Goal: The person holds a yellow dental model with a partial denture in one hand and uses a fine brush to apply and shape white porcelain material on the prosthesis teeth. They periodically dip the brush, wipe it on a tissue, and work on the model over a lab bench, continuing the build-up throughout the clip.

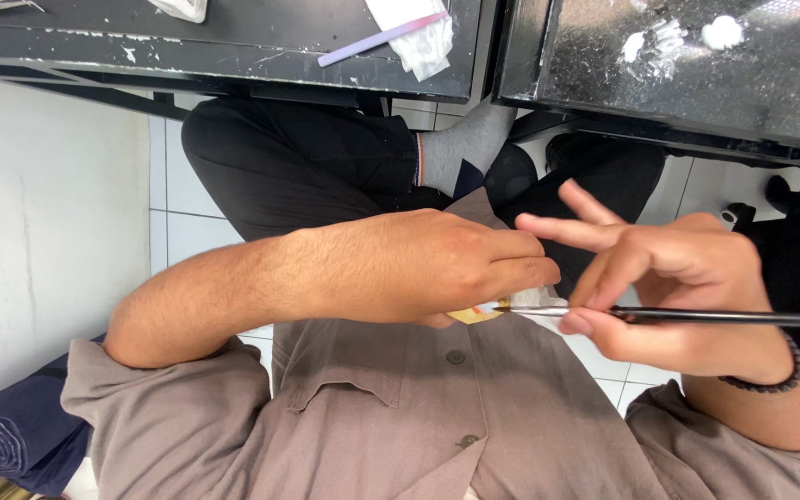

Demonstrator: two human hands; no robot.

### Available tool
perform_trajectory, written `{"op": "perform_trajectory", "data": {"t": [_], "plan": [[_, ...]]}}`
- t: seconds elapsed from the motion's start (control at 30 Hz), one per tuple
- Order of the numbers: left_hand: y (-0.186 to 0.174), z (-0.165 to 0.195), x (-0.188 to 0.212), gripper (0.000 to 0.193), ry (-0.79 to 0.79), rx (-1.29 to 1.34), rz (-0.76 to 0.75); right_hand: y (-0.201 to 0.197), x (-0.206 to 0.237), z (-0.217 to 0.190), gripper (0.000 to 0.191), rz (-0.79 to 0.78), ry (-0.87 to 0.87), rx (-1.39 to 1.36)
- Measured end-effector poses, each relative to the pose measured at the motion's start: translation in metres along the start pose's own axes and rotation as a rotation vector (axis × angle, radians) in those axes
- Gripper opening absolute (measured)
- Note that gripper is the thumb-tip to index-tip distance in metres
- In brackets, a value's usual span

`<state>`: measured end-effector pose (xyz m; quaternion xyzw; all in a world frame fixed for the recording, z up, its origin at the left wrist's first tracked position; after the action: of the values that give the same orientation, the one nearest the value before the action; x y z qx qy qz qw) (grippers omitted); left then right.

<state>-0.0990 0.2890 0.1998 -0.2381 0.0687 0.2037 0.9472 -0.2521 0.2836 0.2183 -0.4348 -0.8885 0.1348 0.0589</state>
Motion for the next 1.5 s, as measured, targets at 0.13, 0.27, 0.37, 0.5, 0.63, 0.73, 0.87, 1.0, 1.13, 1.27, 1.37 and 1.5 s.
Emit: {"op": "perform_trajectory", "data": {"t": [0.13,0.27,0.37,0.5,0.63,0.73,0.87,1.0,1.13,1.27,1.37,1.5], "plan": [[0.003,-0.003,0.000,0.035,-0.048,0.001,-0.044,0.004,0.000,0.010,0.017,0.015,-0.005,-0.017],[0.006,-0.003,0.000,0.019,-0.031,-0.060,-0.034,0.003,0.003,0.021,0.025,0.063,0.053,-0.051],[0.006,-0.002,0.000,0.020,0.023,-0.097,-0.011,0.004,0.005,0.025,0.026,0.044,0.071,0.001],[0.009,-0.004,0.000,0.016,0.019,-0.107,-0.021,0.004,0.004,0.029,0.026,0.003,0.102,0.014],[0.010,-0.002,0.000,0.015,0.016,-0.121,-0.016,0.004,0.004,0.032,0.023,-0.024,0.138,0.031],[0.011,-0.003,-0.001,0.015,-0.009,-0.132,-0.048,0.003,0.004,0.032,0.022,-0.028,0.149,0.044],[0.011,-0.002,-0.002,0.018,-0.001,-0.153,-0.058,0.002,0.004,0.032,0.022,-0.026,0.156,0.044],[0.011,0.001,-0.002,0.021,0.018,-0.187,-0.061,0.002,0.003,0.031,0.023,-0.045,0.145,0.073],[0.010,0.002,-0.002,0.024,0.032,-0.195,-0.048,0.002,0.002,0.029,0.022,-0.037,0.149,0.089],[0.012,0.002,0.000,0.023,0.019,-0.204,-0.060,0.003,0.002,0.027,0.020,-0.059,0.126,0.112],[0.013,0.002,0.000,0.023,0.029,-0.210,-0.052,0.004,0.002,0.024,0.020,-0.051,0.096,0.091],[0.015,0.002,-0.001,0.027,0.054,-0.209,-0.034,0.005,0.003,0.023,0.017,-0.059,0.078,0.080]]}}
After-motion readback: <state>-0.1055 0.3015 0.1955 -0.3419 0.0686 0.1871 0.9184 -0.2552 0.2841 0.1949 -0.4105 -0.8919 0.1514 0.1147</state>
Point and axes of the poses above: each hand's wrist, its own x-axis away from the middle knuckle, its own y-axis out of the palm, z = x × y, the point moved 7 cm from there along -x, towards the middle knuckle, and after that the axes turned 8 degrees about x, right-handed, at the moved point
